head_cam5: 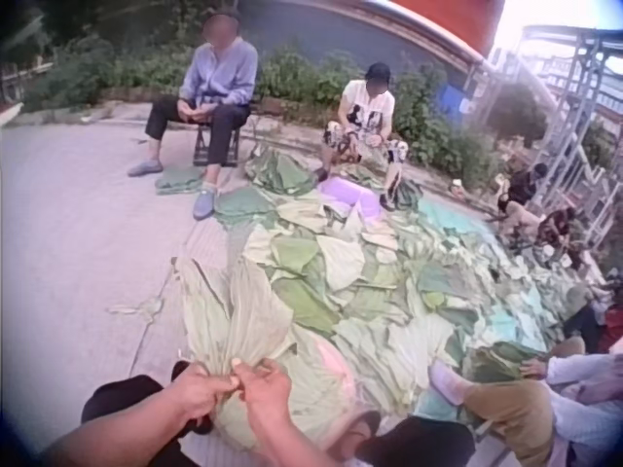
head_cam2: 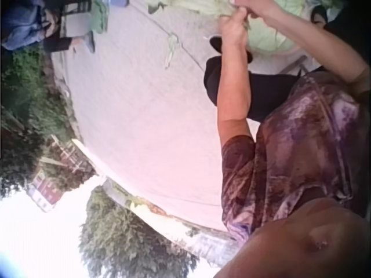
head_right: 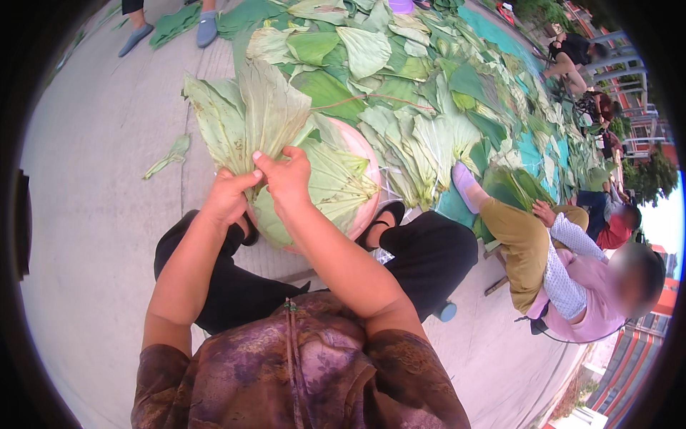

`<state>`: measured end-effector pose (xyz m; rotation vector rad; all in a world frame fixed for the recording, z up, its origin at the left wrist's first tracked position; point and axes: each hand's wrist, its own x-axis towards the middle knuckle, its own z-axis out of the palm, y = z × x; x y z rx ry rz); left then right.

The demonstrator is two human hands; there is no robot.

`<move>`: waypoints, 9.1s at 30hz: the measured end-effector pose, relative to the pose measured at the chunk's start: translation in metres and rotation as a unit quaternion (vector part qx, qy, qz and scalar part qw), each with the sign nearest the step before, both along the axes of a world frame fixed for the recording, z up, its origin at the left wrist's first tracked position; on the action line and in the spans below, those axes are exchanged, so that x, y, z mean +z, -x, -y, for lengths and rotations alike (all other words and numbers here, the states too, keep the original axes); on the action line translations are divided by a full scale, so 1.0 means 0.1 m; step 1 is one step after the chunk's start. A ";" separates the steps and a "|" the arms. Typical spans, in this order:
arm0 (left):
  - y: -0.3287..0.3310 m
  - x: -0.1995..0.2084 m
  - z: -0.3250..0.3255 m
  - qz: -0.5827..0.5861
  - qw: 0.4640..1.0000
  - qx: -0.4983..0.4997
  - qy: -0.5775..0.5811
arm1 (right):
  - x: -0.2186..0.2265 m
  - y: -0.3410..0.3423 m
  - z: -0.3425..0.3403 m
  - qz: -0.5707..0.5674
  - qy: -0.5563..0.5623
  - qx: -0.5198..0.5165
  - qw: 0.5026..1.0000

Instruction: The person picks up a long white string, layers several large green leaves on top of an inverted pink bucket, and ties the string around the bundle of leaves to secure them.

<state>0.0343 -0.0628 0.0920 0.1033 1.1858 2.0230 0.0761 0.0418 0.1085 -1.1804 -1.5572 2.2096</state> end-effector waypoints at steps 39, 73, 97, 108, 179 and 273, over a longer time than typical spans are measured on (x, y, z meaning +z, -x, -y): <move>0.64 0.04 0.11 0.031 0.949 0.303 0.080 | -1.28 -0.32 -1.42 0.144 -0.795 0.143 0.572; 0.15 0.20 -0.05 0.050 0.978 0.201 0.007 | -0.22 -0.06 -0.15 -0.129 0.030 -0.008 0.991; 0.70 0.16 0.35 -0.041 0.900 0.423 0.091 | -1.01 -0.53 -1.60 0.163 -0.519 0.340 0.767; 0.64 0.11 0.10 -0.031 0.929 0.348 0.119 | -1.14 -0.30 -1.85 0.273 -0.681 0.231 0.639; 0.16 -0.43 -0.07 -0.231 0.892 -0.137 0.363 | -1.45 -0.97 -1.36 0.190 0.002 -0.019 0.982; -0.16 -1.74 -1.25 -0.457 0.737 -0.142 0.478 | -1.86 -0.73 -2.45 -0.008 -0.046 -0.218 0.975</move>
